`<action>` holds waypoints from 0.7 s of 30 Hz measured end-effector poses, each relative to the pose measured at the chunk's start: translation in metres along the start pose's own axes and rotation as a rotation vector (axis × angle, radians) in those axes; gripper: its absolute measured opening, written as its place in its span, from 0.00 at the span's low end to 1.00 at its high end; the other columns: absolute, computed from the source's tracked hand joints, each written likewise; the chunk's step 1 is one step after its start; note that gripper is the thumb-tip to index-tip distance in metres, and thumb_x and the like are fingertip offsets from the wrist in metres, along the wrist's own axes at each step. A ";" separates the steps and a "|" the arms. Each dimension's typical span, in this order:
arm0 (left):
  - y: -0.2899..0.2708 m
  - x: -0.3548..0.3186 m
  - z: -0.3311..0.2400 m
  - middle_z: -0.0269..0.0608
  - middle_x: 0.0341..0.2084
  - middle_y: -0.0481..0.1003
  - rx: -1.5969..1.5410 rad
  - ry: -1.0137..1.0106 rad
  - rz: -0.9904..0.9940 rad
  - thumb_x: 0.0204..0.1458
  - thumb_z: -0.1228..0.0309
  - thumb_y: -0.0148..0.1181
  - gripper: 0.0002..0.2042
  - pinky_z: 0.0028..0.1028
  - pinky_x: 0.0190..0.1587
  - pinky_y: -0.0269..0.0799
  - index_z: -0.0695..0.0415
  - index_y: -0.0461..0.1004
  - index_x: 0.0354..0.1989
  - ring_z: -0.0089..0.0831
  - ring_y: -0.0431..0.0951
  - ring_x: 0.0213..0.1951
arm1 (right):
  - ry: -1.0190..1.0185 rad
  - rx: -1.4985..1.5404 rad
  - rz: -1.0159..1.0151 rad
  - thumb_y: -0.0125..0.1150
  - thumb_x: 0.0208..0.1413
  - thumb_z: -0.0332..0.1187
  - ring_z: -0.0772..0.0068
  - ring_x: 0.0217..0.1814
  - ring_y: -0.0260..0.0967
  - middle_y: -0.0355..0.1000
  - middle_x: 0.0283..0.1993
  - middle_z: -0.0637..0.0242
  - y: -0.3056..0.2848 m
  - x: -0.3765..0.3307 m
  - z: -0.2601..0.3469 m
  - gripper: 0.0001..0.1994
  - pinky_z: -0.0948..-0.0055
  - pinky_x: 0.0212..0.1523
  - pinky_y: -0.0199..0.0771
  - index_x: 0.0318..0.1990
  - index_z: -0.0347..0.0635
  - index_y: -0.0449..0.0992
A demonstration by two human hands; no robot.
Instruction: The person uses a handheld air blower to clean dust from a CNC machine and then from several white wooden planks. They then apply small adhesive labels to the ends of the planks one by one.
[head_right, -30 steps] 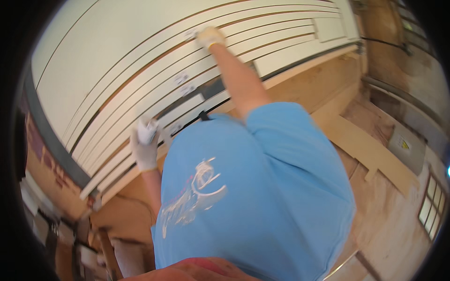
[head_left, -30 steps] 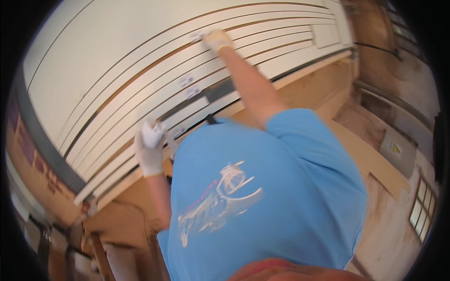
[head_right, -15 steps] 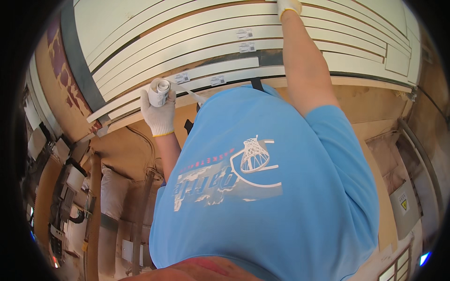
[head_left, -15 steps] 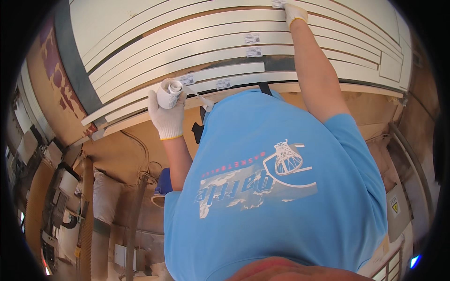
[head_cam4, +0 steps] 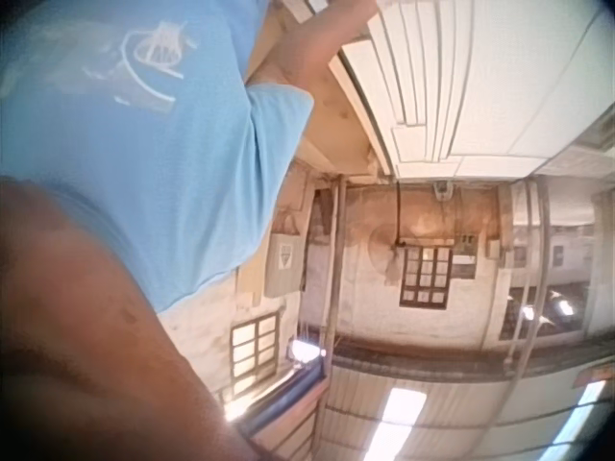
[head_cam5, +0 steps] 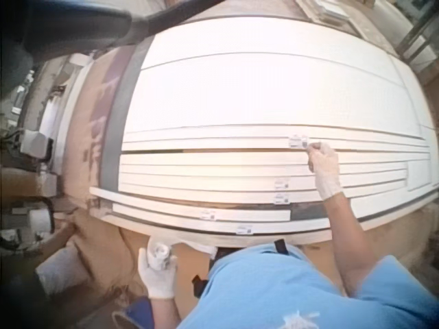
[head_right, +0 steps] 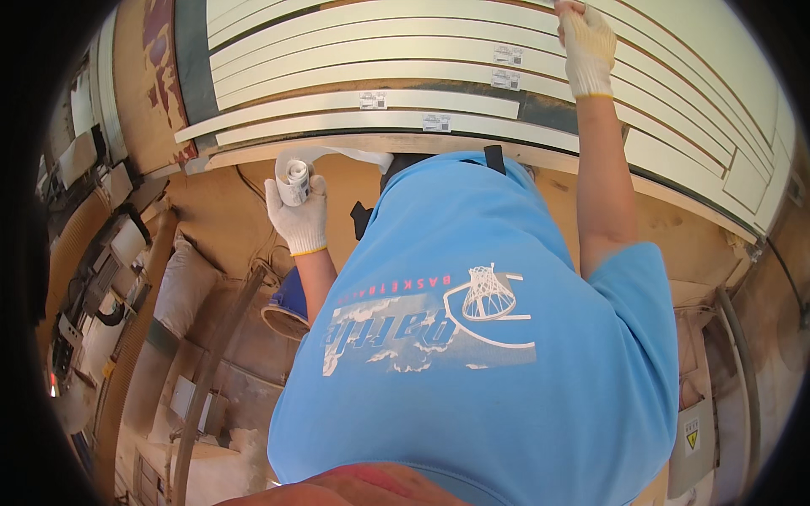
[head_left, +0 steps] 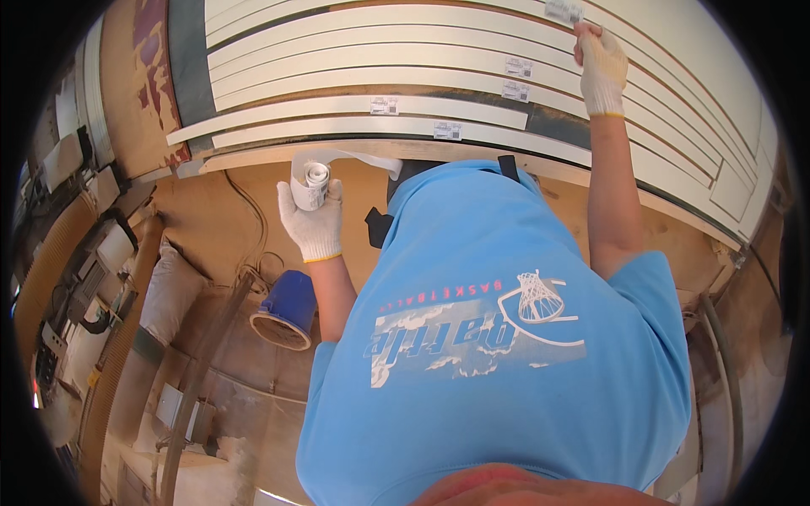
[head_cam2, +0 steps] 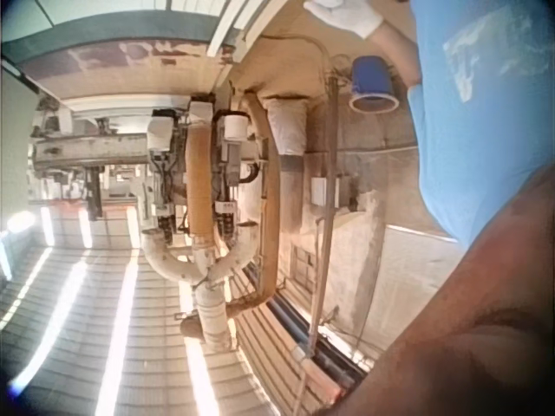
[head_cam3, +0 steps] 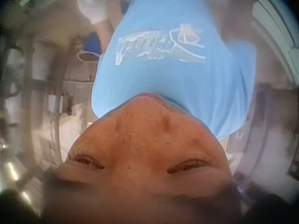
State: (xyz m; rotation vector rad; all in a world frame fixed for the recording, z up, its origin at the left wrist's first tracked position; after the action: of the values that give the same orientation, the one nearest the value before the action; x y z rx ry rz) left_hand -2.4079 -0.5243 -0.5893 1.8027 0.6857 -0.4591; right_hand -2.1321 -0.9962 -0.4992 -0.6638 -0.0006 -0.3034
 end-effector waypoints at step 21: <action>-0.080 0.111 -0.061 0.42 0.58 0.77 0.807 0.353 0.285 0.62 0.75 0.66 0.17 0.32 0.55 0.79 0.63 0.77 0.58 0.33 0.80 0.55 | 0.120 0.093 -0.344 0.68 0.63 0.36 0.79 0.33 0.72 0.76 0.30 0.71 0.068 -0.276 -0.142 0.09 0.74 0.37 0.73 0.41 0.39 0.80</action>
State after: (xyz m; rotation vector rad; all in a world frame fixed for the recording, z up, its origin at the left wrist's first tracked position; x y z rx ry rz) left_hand -2.3779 -0.4230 -0.6950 2.7452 0.4888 -0.2303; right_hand -2.3908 -0.9549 -0.6796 -0.5508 -0.0146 -0.6706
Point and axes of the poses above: each hand's wrist, its own x-axis towards the middle knuckle, its own y-axis out of the palm, z = x × y, the point moved 3 cm from there along x, towards the middle knuckle
